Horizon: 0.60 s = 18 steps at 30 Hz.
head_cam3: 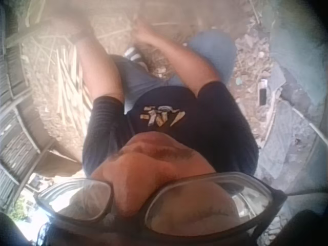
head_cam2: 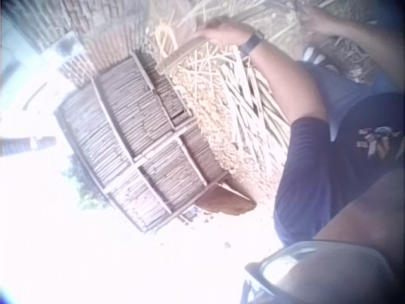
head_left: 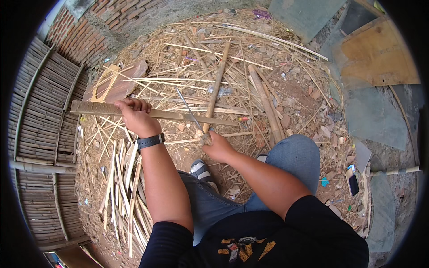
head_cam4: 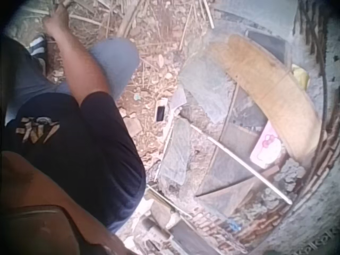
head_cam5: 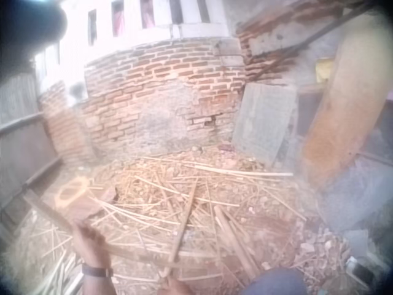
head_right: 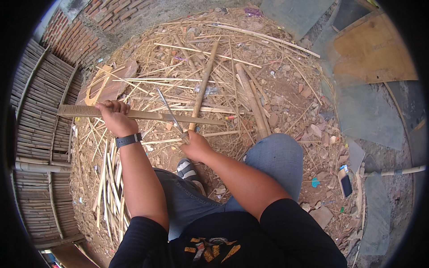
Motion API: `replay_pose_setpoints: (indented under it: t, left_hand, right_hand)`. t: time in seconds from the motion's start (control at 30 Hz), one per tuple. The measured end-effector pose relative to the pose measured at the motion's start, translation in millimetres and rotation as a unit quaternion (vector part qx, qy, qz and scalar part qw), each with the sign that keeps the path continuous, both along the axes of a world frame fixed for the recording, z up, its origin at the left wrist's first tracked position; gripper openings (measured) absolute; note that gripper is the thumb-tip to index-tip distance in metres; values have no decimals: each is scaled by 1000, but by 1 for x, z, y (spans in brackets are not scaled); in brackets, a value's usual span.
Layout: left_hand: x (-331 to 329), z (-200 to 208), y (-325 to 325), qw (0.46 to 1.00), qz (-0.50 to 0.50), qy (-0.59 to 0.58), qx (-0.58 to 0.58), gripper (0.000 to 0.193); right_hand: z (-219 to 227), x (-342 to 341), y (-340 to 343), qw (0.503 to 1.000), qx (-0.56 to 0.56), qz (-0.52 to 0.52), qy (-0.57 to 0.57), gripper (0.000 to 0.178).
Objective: The person sits on the ground and uses a machete to split a long piece of bamboo into thin strips. They hold the bamboo with one hand and repeatedly strike it with the machete to separate the fibers.
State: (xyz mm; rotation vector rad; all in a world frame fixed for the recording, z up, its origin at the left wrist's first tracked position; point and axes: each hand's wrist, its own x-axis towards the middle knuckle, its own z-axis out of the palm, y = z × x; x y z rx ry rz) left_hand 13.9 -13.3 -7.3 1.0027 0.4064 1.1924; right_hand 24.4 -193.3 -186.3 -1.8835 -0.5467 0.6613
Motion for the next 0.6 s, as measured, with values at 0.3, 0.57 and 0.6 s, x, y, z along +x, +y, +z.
replay_pose_setpoints:
  t: [0.3,0.57,0.6]
  left_hand:
    - [0,0,0,1000,1,5,1,43]
    - [1,-3,1,1000,-2,-2,5,41]
    - [1,-3,2,1000,-2,-3,8,41]
  right_hand:
    - [4,-1,-1,1000,-19,5,11,48]
    - [-9,-3,1,1000,-8,-8,-23,51]
    - [-9,-2,2,1000,-9,-7,-24,51]
